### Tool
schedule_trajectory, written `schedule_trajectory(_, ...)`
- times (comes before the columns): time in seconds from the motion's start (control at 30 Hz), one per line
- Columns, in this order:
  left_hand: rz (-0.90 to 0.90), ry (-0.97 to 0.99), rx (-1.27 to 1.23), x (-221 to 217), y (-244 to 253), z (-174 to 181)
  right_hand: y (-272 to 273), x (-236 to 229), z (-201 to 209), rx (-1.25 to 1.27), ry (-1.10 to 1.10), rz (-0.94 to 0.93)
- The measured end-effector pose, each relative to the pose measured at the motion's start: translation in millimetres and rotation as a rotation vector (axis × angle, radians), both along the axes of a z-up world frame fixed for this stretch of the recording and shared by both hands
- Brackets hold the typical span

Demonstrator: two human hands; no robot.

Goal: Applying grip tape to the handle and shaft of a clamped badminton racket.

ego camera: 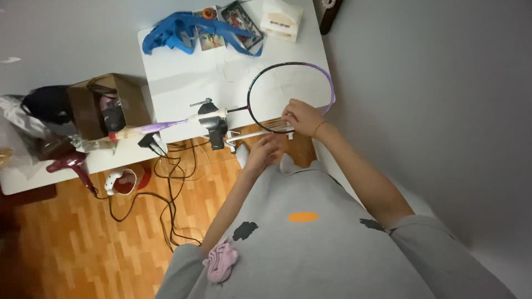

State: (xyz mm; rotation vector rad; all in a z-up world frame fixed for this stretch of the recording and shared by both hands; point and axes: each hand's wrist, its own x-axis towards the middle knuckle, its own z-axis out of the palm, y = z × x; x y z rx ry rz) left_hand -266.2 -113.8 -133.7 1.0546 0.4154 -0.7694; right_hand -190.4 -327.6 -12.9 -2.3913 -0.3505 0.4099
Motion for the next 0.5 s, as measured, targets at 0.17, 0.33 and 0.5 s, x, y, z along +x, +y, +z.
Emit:
schedule_trajectory(0.17,0.085,0.005,-0.131,4.2,-15.8,31.2,0.1,-9.8,-4.1,0.009,-0.041,0.064)
schedule_trajectory(0.33,0.082,0.032,-0.150,3.0,-22.0,53.7,1.8,-19.1,1.5,-0.065,0.038,0.040)
schedule_trajectory(0.5,0.039,-0.024,-0.028,0.8,-23.1,57.5,-3.0,-25.1,-27.2,0.005,-0.160,-0.041)
